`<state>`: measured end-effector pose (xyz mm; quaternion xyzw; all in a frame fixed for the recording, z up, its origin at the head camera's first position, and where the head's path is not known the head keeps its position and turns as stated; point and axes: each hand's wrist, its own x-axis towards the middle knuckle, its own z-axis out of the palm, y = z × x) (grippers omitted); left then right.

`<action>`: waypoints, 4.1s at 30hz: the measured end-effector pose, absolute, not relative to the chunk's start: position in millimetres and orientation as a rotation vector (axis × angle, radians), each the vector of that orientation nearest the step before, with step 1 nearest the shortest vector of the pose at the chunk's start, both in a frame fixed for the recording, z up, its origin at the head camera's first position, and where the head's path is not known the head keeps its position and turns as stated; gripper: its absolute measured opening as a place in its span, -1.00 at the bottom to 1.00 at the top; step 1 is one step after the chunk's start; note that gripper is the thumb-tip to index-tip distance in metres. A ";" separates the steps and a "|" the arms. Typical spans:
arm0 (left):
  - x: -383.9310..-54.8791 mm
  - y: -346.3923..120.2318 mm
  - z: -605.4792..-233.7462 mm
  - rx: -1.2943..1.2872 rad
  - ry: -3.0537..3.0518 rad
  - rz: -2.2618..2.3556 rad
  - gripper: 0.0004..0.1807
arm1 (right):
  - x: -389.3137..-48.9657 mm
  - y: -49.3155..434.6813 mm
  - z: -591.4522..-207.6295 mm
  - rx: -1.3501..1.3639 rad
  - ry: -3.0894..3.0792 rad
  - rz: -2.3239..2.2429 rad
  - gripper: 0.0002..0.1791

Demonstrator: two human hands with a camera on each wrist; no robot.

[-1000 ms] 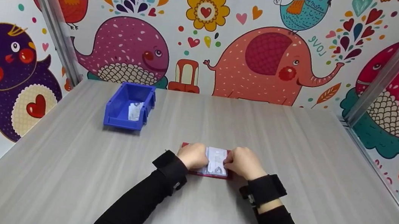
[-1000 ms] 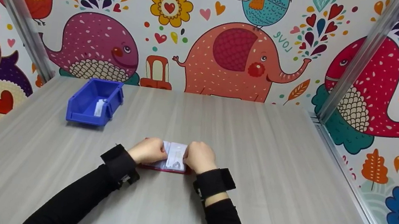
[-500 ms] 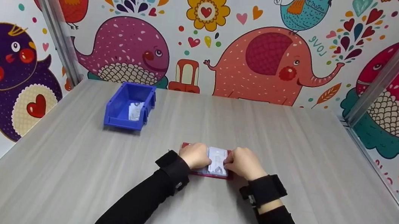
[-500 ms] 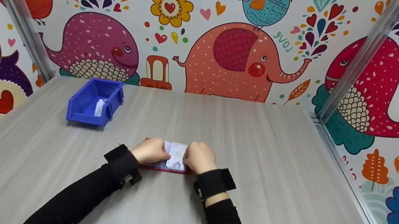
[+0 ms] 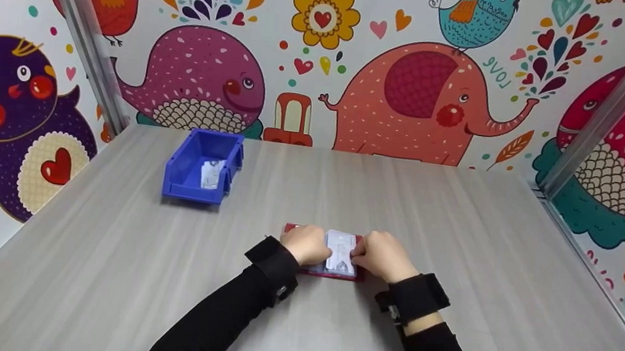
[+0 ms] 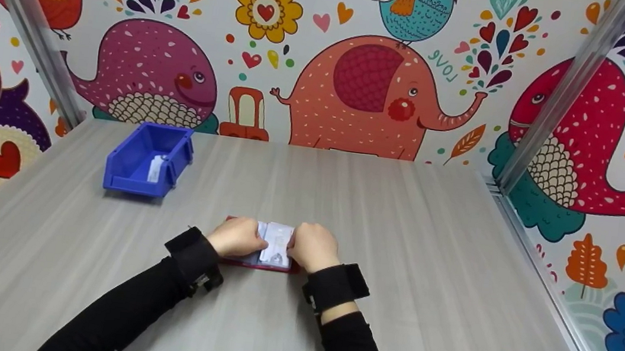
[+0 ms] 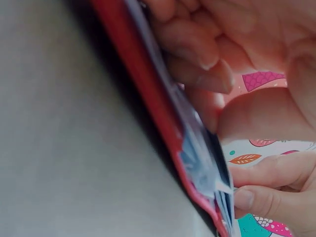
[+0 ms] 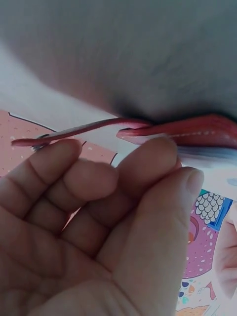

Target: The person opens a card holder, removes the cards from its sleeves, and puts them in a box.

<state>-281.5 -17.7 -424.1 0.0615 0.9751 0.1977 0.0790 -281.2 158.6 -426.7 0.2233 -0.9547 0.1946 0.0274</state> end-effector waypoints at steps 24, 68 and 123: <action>-281.4 -18.2 -425.3 0.190 2.916 0.618 -0.83 | -280.1 160.6 -425.8 0.675 -2.994 0.604 -0.95; -286.9 -56.1 -425.3 0.219 2.730 1.034 -0.68 | -278.6 152.6 -428.9 0.588 -2.989 0.511 -0.90; -305.8 -193.3 -375.4 -0.007 2.949 1.156 -0.57 | -277.3 154.7 -428.9 0.610 -2.981 0.573 -0.93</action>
